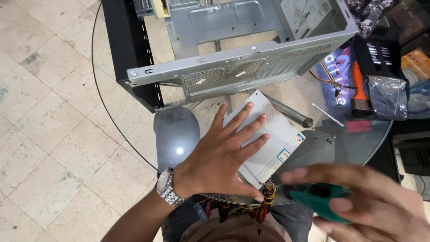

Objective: The person cleans a computer power supply unit by brushing dust off its fan and casing. They then use a screwdriver to remove screws from the unit's metal casing.

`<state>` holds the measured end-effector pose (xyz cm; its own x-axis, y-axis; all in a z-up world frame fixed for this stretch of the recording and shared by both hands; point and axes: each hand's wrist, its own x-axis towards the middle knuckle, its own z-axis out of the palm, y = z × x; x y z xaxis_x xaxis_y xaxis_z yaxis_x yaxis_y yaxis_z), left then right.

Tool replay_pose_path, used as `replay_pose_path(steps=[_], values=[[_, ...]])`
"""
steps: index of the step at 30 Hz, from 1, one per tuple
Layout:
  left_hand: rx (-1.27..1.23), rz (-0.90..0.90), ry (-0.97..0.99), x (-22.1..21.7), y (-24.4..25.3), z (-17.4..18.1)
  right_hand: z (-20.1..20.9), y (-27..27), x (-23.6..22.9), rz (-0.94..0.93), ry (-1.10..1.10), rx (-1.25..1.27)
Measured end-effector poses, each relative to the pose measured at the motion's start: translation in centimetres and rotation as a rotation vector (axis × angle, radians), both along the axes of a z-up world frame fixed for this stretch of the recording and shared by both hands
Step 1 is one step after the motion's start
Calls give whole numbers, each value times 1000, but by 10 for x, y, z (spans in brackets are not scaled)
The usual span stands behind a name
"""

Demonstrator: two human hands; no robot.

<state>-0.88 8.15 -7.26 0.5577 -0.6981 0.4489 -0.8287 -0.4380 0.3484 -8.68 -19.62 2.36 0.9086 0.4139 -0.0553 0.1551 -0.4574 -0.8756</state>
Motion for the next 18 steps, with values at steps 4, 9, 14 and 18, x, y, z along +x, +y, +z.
replay_pose_path(steps=[4,9,14,18], values=[[-322,-333,330,-1,10,17,14,16,9,-2,-408,198],[-505,-673,696,-7,-2,41,23,13,18,230,-620,-85],[-611,-598,710,-10,-15,63,34,31,0,66,-557,-42],[-617,-578,699,-12,-20,55,-3,21,12,-88,-745,134]])
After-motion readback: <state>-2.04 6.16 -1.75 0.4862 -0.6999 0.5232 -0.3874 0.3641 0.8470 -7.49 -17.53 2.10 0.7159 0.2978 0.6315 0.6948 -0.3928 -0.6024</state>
